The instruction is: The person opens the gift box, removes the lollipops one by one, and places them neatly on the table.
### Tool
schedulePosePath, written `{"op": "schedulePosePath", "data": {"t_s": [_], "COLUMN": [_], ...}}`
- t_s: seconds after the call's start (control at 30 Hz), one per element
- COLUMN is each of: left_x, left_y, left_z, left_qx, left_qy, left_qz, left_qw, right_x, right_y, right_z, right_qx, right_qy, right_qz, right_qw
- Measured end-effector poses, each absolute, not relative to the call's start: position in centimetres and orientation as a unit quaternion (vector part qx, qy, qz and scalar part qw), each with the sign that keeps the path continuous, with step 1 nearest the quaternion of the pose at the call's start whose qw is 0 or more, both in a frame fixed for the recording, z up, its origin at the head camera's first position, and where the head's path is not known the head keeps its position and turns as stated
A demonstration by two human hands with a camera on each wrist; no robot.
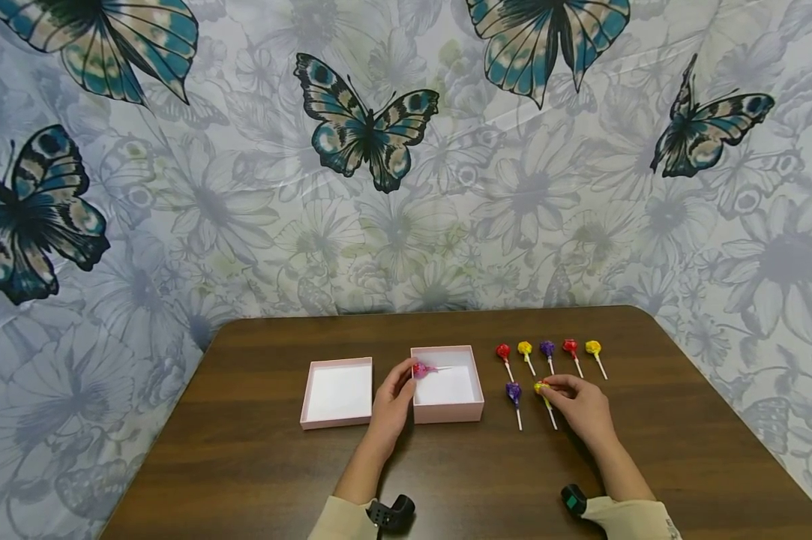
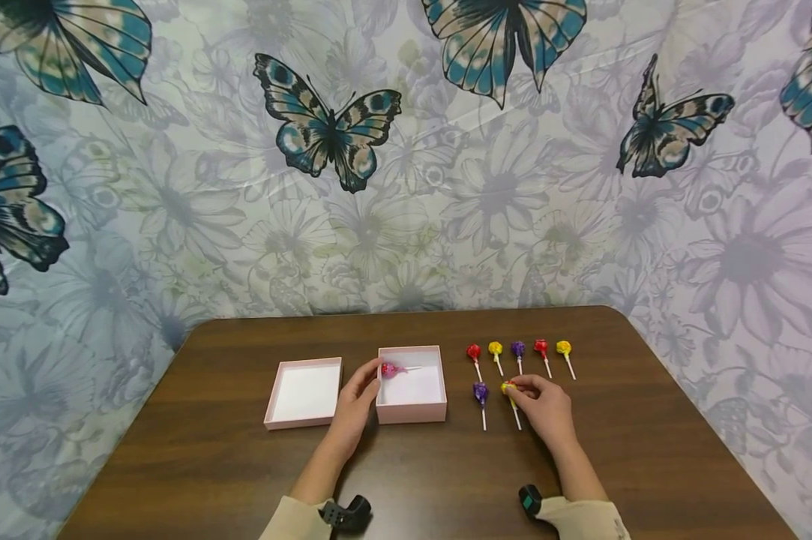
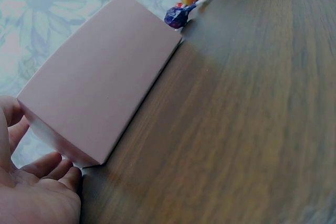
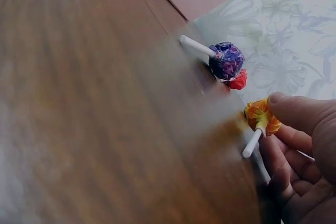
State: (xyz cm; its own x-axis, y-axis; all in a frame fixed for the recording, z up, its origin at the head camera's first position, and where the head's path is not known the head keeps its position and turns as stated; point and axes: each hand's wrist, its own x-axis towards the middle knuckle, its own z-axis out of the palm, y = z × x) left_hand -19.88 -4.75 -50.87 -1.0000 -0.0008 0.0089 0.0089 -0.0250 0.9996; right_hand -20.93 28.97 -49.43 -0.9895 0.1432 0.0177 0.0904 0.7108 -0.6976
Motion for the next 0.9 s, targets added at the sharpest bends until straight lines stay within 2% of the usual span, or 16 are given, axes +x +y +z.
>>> {"op": "schedulePosePath", "data": {"t_s": [0.9], "left_x": [-19.99], "left_y": [-4.71], "left_z": [-51.04], "left_qx": [-0.009], "left_qy": [-0.694], "left_qz": [-0.72], "left_qw": [0.005], "right_x": [-20.95], "right_y": [28.82], "right_z": [-49.78], "right_qx": [-0.037], "right_qy": [-0.933], "right_qz": [0.355], "right_qw": [0.049]}}
